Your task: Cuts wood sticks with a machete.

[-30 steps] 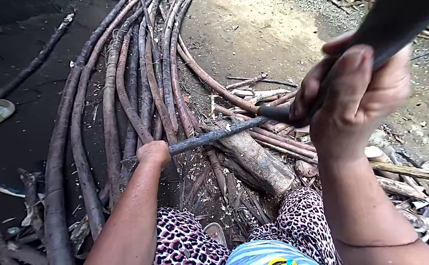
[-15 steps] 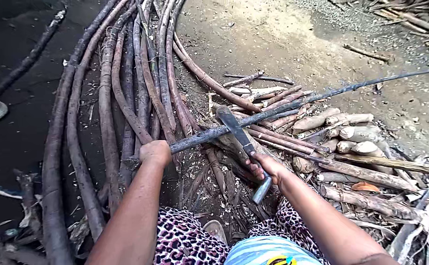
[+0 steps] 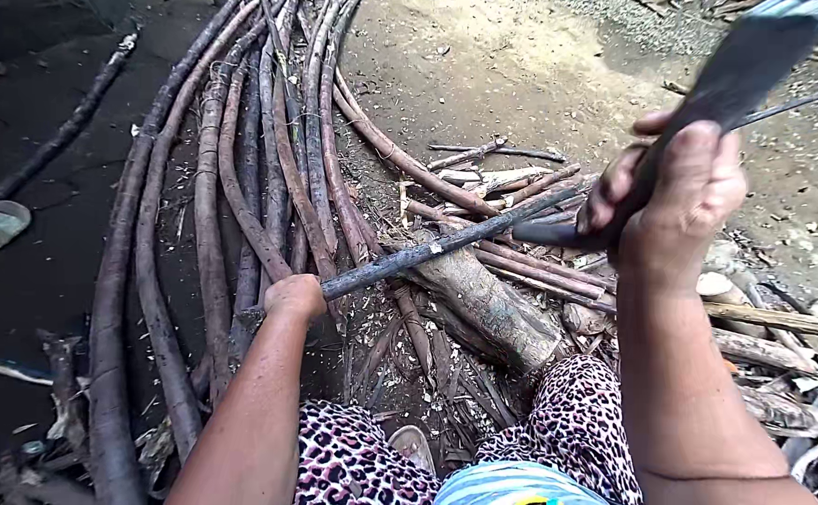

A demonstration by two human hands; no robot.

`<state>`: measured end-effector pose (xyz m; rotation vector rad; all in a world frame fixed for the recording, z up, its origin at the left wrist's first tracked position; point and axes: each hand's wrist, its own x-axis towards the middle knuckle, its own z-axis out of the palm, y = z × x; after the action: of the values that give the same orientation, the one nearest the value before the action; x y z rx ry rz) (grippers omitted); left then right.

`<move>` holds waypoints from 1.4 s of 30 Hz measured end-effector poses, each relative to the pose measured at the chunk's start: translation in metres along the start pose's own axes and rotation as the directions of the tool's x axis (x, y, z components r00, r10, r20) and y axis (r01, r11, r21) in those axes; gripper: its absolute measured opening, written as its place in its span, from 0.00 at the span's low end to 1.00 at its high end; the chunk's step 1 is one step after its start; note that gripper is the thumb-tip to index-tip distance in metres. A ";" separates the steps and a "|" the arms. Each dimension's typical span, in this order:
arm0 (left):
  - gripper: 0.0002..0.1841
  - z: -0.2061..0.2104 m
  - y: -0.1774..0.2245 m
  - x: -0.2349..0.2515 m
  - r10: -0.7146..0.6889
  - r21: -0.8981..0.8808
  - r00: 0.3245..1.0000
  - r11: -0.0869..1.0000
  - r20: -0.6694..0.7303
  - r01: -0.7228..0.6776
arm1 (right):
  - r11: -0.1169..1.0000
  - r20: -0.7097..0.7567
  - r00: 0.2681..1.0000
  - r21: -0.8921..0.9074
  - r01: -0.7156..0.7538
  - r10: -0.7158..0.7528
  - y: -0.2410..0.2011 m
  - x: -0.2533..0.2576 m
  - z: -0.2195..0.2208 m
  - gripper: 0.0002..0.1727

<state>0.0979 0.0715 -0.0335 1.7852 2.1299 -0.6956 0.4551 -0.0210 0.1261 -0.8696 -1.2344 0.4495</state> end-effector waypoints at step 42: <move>0.15 -0.003 -0.009 0.019 0.112 -0.038 0.991 0.993 0.072 -0.109 | 0.065 0.134 -0.001 -0.489 -0.870 0.991 0.133 -0.199 0.003 0.21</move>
<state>0.0859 0.0875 -0.0392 1.8146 1.9673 -0.6823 0.4119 -0.0818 -0.1012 -1.9612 -0.8761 1.7762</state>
